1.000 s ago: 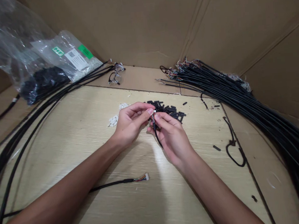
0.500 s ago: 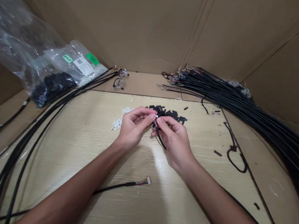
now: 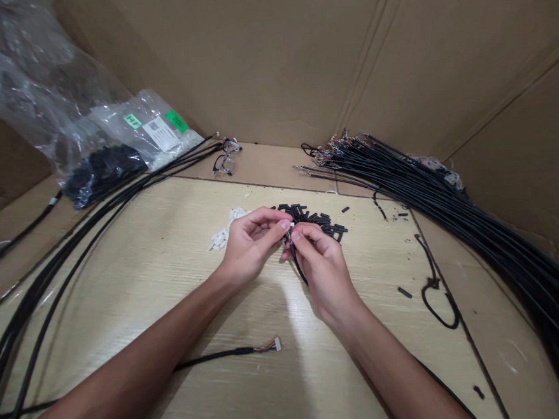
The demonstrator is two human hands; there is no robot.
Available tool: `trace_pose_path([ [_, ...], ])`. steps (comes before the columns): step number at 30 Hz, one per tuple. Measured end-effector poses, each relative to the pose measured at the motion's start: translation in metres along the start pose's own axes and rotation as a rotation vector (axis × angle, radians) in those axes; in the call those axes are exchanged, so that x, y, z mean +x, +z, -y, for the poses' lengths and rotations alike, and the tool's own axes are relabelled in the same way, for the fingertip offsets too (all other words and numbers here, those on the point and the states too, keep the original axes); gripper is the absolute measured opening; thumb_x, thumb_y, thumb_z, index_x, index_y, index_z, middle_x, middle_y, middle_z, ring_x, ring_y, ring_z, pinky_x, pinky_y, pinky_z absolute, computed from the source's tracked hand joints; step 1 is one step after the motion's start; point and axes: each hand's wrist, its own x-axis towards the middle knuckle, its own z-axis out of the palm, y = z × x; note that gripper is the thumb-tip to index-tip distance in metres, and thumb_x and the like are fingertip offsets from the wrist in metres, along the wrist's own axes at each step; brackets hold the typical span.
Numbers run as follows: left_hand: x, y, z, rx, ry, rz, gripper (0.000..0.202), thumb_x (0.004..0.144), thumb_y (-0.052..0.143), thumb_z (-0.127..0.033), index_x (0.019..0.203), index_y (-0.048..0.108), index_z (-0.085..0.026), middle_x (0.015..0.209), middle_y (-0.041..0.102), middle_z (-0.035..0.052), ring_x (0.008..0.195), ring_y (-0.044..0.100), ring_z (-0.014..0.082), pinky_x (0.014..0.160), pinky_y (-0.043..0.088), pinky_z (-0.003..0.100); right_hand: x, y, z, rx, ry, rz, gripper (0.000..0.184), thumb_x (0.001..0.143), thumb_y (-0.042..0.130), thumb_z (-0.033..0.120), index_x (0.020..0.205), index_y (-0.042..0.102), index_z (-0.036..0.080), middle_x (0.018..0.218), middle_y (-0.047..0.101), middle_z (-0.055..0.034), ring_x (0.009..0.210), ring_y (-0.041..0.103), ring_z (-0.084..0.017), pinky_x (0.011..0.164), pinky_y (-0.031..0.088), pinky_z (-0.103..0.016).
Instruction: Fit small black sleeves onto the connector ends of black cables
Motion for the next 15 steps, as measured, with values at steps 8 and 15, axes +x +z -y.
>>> trace_pose_path([
  [8,-0.0019,0.0011,-0.0011,0.079,0.015,0.001,0.027,0.084,0.095,-0.037,0.094,0.081,-0.016,0.073,0.07,0.0003,0.063,0.064,0.0106,0.058,0.057,0.022,-0.0005,-0.0018,0.0035,0.065,0.088,0.018,0.026,0.079,0.103,0.042,0.088,0.084,0.025,0.104,0.074,-0.0048,0.088,0.062,-0.02,0.082,0.059,-0.036],
  [15,-0.002,0.001,-0.0018,0.056,0.01,0.042,0.024,0.088,0.091,-0.034,0.095,0.078,-0.015,0.071,0.069,-0.0003,0.062,0.064,0.0106,0.056,0.058,0.021,-0.0018,0.0015,0.0047,0.091,0.113,0.023,0.028,0.077,0.102,0.041,0.087,0.082,0.025,0.093,0.073,-0.0041,0.092,0.068,-0.023,0.088,0.064,-0.04],
])
